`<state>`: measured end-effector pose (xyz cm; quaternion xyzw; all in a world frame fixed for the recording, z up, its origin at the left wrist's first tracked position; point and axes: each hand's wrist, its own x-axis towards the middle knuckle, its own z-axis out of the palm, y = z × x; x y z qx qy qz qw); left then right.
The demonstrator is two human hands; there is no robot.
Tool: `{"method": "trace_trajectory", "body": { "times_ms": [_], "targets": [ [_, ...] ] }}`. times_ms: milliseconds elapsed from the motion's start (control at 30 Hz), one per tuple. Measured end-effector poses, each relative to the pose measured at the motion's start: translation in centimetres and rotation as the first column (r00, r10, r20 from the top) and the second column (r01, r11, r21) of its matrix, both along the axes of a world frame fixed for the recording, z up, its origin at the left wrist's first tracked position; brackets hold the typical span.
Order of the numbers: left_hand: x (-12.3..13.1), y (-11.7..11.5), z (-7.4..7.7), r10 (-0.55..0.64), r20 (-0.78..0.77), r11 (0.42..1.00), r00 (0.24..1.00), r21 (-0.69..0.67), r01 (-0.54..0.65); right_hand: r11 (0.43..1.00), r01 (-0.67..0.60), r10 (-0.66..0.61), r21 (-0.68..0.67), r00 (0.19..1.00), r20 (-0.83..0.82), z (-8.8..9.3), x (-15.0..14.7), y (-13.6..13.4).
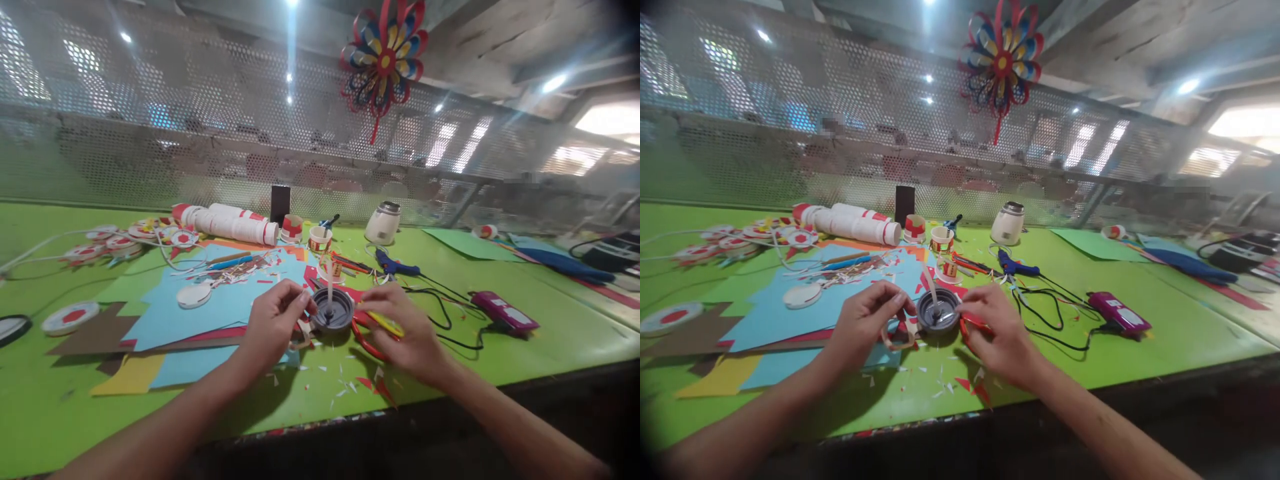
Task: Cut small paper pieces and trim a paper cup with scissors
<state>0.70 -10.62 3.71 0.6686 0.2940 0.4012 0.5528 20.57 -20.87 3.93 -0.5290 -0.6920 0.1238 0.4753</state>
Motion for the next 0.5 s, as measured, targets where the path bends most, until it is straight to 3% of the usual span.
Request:
{"method": "trace_trajectory", "body": {
  "times_ms": [133, 267, 400, 433, 500],
  "targets": [
    [0.2, 0.1, 0.0, 0.001, 0.006, 0.999, 1.000, -0.041, -0.001, 0.998, -0.036, 0.050, -0.045, 0.941, 0.336, -1.8, -1.1, 1.3],
    [0.2, 0.0, -0.1, -0.008, 0.027, 0.996, 1.000, -0.093, 0.010, 1.000, -0.013, 0.017, -0.012, 0.886, 0.463, -2.7, -1.3, 3.3],
    [-0.6, 0.0, 0.6, 0.088, 0.048, 0.993, 0.995, 0.071, -0.091, 0.998, 0.032, -0.056, 0.061, 0.891, 0.450, -0.5, 1.3, 4.0],
    [-0.9, 0.0, 0.7, 0.167, 0.120, 0.969, 0.979, 0.165, -0.186, 0.995, 0.065, -0.093, 0.080, 0.903, 0.420, 0.4, 2.4, 4.0],
    [-1.6, 0.0, 0.9, 0.275, 0.319, 0.866, 0.907, 0.327, -0.378, 0.986, 0.145, -0.166, 0.085, 0.928, 0.334, 2.5, 5.1, 4.4]
  ]
}}
